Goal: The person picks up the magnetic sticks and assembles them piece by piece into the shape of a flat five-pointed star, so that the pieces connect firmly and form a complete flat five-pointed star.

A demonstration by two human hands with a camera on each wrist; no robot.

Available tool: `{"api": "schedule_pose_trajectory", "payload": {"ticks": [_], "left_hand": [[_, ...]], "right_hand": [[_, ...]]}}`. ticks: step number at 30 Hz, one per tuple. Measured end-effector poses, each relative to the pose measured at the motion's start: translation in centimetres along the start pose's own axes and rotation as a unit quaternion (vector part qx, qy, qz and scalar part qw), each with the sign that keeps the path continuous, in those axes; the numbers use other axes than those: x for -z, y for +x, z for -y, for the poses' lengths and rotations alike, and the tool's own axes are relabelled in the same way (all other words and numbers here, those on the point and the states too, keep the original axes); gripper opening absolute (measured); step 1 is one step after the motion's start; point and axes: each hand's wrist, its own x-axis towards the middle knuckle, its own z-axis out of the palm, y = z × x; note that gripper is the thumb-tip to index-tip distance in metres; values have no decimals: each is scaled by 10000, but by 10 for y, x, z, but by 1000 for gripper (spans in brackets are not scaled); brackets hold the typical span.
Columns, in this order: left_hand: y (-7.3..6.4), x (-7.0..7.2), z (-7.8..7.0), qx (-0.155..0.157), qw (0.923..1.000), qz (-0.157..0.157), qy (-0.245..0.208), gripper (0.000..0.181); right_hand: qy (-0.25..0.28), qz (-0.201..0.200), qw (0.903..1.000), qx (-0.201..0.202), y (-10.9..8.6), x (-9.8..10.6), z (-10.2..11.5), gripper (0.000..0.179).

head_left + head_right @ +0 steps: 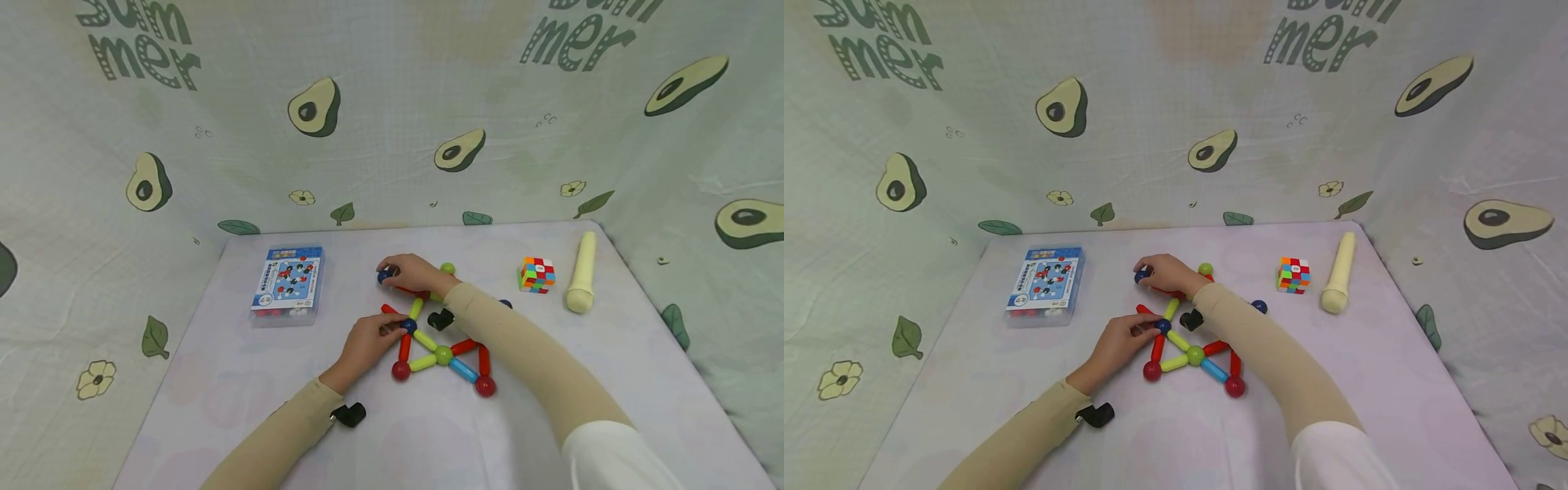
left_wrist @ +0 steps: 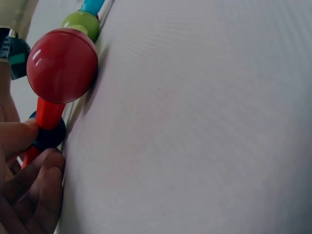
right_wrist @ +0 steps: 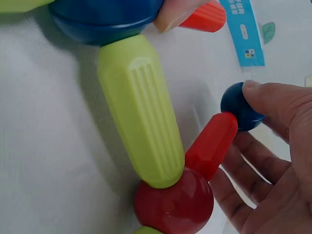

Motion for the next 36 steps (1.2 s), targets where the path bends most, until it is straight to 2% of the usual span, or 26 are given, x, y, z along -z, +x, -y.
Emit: {"api": "schedule_pose_trajectory", "payload": {"ticks": [7, 13, 21, 28, 36], "left_hand": [[0, -1, 0, 21, 10000, 1, 3, 28], [-1, -2, -1, -30, 10000, -27, -28, 29], [-4, 4, 4, 116, 9999, -96, -74, 33], [2, 8, 12, 531, 9975, -426, -205, 42], [10, 8, 13, 649, 9965, -348, -393, 39]], "right_hand": [[-54, 200, 9998, -39, -3, 1, -2, 35], [-169, 66, 9998, -21, -14, 5, -8, 39], [-284, -239, 9993, -70, -35, 13, -19, 37], [-671, -159, 9976, 14, -51, 12, -26, 34], [-761, -50, 9971, -21, -58, 8, -30, 31]]}}
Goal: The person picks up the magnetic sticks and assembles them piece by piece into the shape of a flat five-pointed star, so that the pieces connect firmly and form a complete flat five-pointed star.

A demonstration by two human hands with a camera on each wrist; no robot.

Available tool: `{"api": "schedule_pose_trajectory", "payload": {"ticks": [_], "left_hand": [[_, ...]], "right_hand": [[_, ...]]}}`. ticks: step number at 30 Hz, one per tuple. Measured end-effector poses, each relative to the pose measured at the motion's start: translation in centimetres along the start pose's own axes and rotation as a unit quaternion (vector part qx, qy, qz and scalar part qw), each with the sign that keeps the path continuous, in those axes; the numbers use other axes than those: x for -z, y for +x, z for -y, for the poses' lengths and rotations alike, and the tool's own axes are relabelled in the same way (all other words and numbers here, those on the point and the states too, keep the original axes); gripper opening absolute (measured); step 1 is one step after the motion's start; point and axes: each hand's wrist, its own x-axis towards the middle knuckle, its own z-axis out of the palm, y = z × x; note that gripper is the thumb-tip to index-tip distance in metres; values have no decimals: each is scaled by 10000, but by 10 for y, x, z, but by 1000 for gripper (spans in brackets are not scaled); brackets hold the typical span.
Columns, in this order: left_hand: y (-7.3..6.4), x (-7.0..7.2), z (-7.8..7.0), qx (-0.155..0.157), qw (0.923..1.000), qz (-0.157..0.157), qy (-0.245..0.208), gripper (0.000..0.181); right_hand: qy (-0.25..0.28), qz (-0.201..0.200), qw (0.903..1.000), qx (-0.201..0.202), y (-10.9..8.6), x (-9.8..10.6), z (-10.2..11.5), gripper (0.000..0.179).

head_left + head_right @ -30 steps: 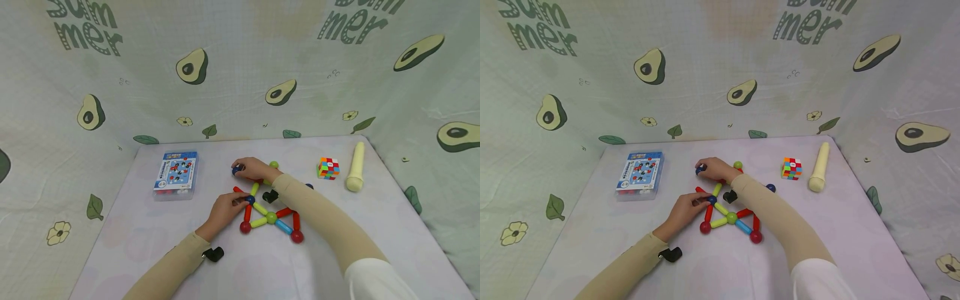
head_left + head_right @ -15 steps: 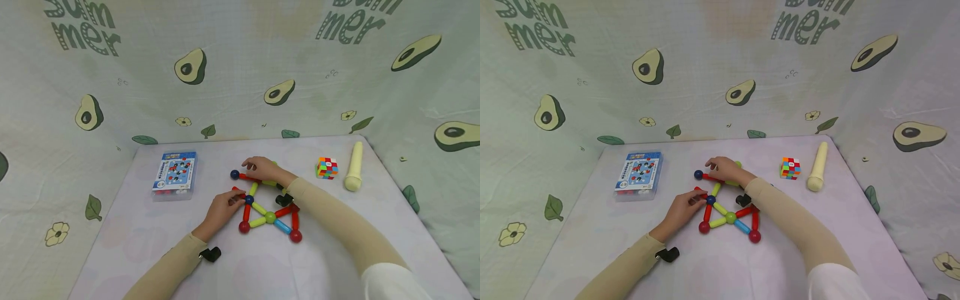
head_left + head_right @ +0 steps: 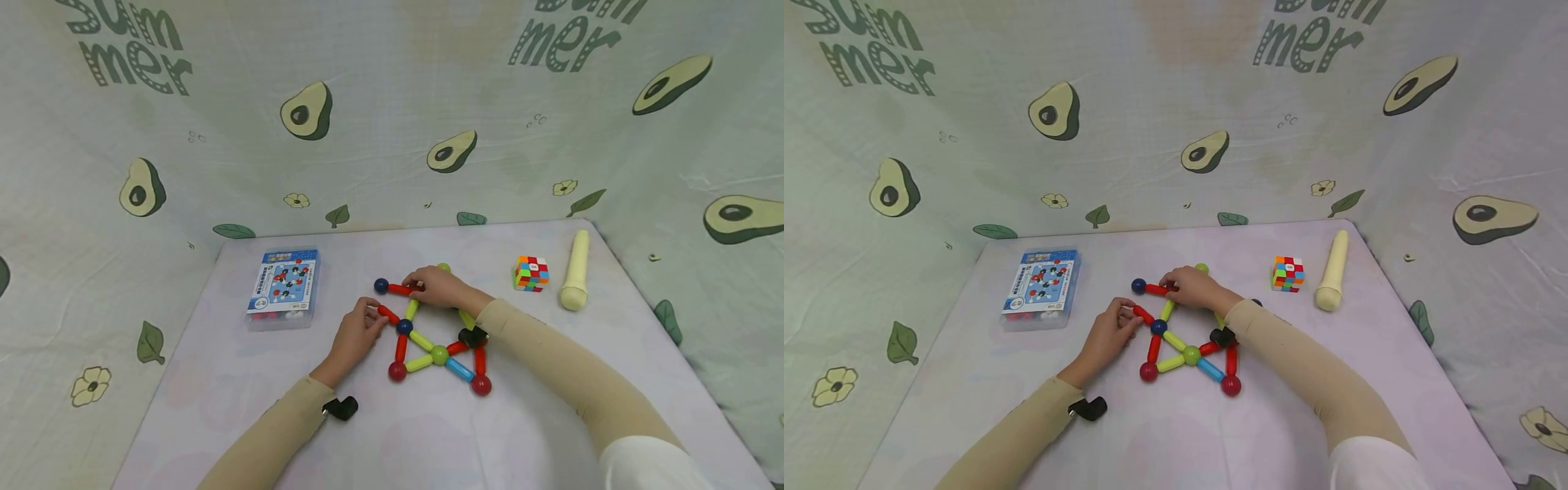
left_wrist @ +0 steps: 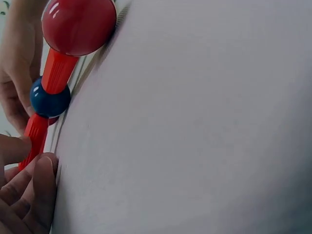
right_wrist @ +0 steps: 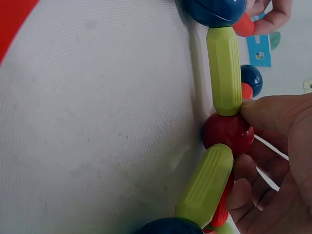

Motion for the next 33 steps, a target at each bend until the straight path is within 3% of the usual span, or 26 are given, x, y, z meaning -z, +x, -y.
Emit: {"api": "schedule_pose_trajectory", "payload": {"ticks": [10, 16, 21, 26, 33], "left_hand": [[17, 12, 6, 394, 9992, -47, 1, 48], [32, 19, 15, 128, 9994, -102, 299, 46], [42, 25, 15, 82, 9995, 194, 225, 42], [46, 25, 13, 51, 9989, 454, 88, 38], [45, 24, 13, -47, 9992, 389, -80, 32]], "right_hand": [[194, -73, 9998, 17, -3, -2, 1, 31], [145, -522, 9985, 98, -9, -8, 14, 29], [261, -271, 9992, 166, -15, -19, 35, 29], [349, -158, 9991, -158, -20, -31, 49, 31], [115, -386, 9985, -362, -18, -37, 56, 25]]}}
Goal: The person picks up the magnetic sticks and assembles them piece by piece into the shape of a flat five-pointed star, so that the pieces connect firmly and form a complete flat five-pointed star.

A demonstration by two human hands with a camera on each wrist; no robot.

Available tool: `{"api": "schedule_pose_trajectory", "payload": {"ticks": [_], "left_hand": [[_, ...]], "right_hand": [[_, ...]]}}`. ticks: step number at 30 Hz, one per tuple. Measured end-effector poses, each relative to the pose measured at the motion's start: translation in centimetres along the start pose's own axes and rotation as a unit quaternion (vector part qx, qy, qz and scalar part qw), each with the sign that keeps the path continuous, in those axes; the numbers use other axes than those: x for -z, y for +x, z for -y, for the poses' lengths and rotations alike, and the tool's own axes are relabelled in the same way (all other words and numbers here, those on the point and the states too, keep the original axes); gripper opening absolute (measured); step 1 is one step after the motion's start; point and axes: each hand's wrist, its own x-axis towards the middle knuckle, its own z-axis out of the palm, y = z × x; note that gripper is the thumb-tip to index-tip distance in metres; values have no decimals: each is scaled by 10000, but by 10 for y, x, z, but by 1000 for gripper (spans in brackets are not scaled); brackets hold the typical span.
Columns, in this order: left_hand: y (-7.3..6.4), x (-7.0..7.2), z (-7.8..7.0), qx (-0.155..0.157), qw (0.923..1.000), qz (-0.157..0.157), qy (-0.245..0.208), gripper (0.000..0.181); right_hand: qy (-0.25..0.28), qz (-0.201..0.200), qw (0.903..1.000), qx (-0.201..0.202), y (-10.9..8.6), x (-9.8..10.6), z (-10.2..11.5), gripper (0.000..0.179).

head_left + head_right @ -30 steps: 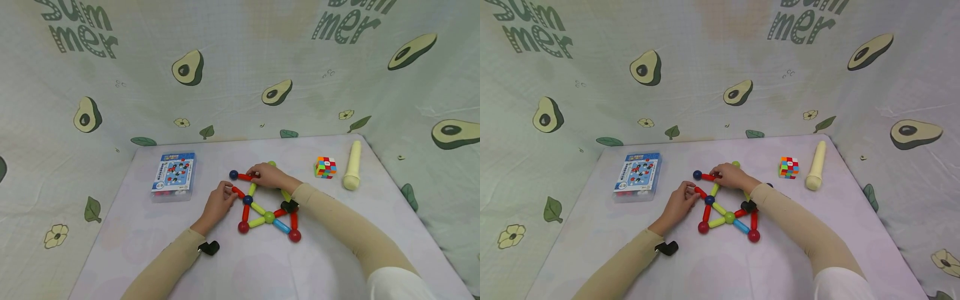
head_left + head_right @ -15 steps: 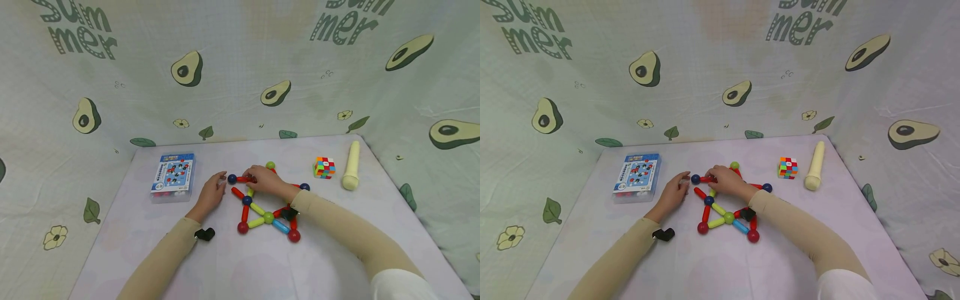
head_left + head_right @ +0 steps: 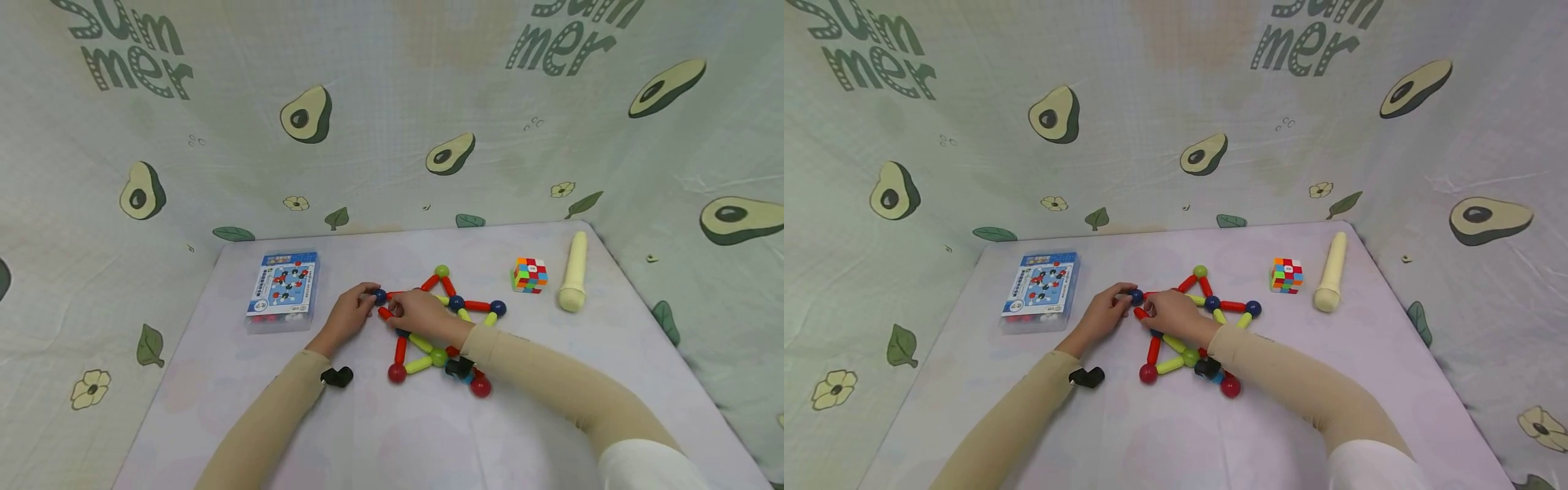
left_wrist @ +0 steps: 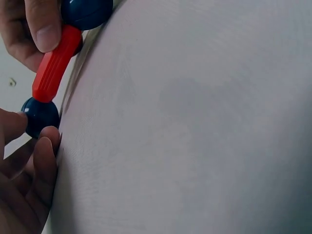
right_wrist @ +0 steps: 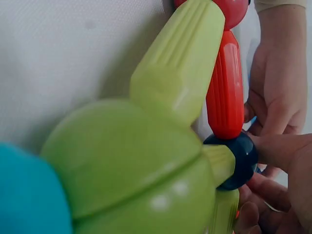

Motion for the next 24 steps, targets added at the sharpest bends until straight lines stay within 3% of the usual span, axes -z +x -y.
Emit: {"api": "schedule_pose_trajectory", "payload": {"ticks": [11, 24], "left_hand": [[-7, 0, 3, 18, 9997, 11, -253, 30], [-9, 2, 7, -92, 9997, -15, -244, 27]], "right_hand": [[-210, -124, 9995, -221, -2, -2, 8, 27], [-165, -112, 9993, -304, -4, -3, 7, 29]]}}
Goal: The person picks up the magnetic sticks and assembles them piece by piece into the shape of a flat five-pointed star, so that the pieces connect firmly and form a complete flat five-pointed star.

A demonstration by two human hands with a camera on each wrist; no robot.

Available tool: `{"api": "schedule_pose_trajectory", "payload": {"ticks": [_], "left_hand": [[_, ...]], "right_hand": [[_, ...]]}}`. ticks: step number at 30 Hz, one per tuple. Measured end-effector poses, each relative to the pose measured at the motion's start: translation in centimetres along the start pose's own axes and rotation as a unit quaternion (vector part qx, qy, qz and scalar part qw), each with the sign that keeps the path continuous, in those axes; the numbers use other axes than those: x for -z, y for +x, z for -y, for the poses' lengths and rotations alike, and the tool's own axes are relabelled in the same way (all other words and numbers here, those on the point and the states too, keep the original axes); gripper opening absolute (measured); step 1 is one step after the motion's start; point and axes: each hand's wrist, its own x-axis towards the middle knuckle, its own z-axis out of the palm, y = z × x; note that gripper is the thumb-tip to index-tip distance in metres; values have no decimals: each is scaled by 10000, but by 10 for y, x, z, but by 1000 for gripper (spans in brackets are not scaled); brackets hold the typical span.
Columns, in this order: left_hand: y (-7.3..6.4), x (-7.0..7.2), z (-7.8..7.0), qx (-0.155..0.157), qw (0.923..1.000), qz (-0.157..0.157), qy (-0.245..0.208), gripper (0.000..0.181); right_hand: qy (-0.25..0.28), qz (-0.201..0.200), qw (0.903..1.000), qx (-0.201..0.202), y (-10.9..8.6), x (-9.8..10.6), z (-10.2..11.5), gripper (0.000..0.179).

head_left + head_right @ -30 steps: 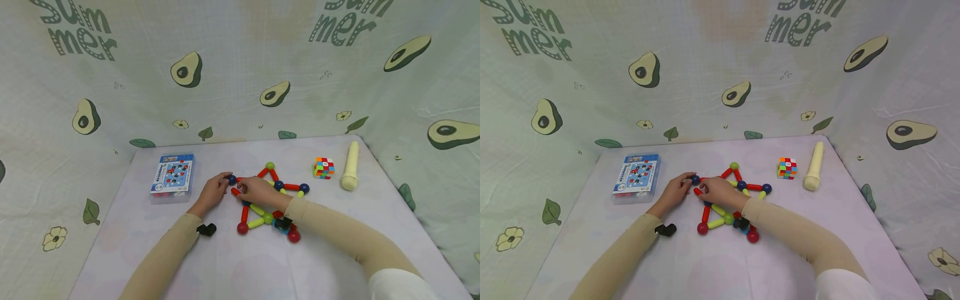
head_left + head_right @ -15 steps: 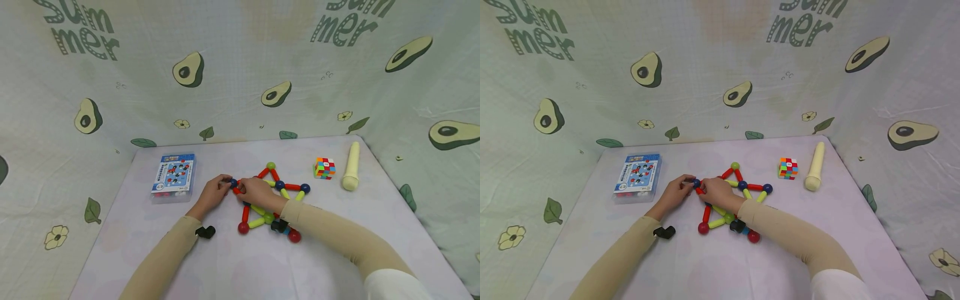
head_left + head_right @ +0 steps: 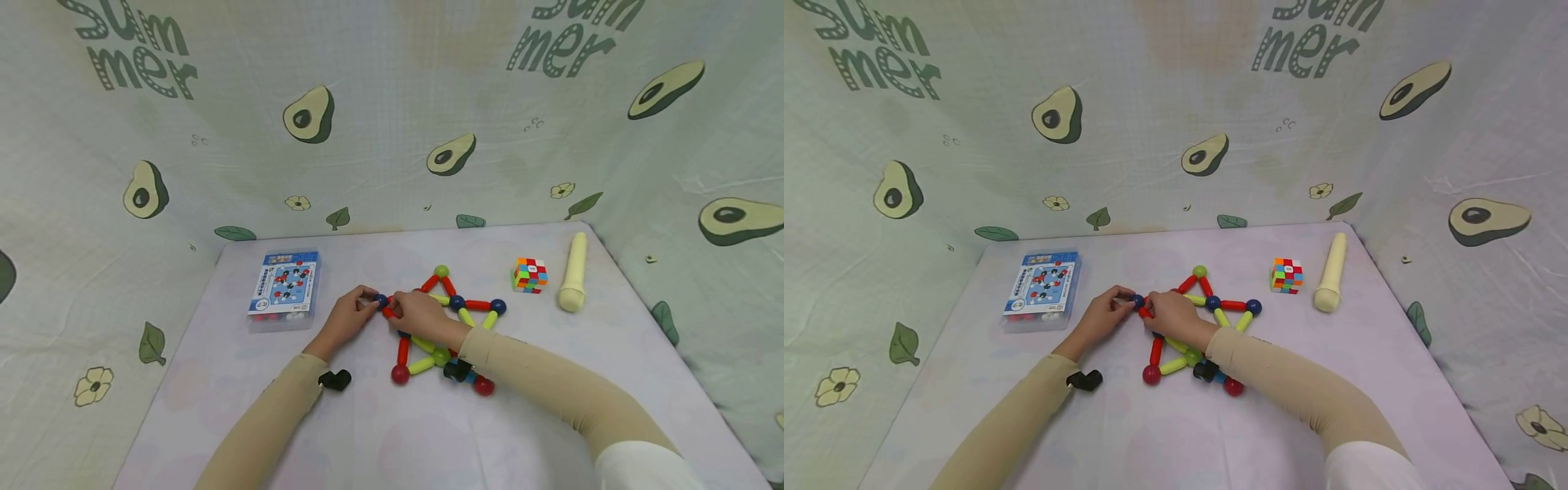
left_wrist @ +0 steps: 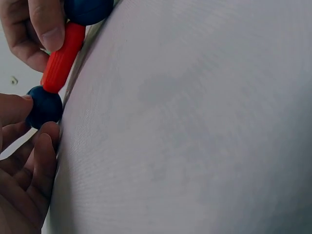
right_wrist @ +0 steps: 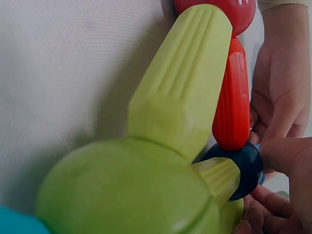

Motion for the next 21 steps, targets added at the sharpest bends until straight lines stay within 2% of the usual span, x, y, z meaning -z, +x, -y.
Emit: {"api": "schedule_pose_trajectory", "payload": {"ticks": [15, 21], "left_hand": [[1, -1, 0, -12, 10000, 2, -41, 28], [1, -4, 2, -171, 9996, -7, 241, 33]], "right_hand": [[196, -83, 9997, 125, -1, 1, -5, 29], [359, -4, 9993, 142, -6, 4, -9, 29]]}}
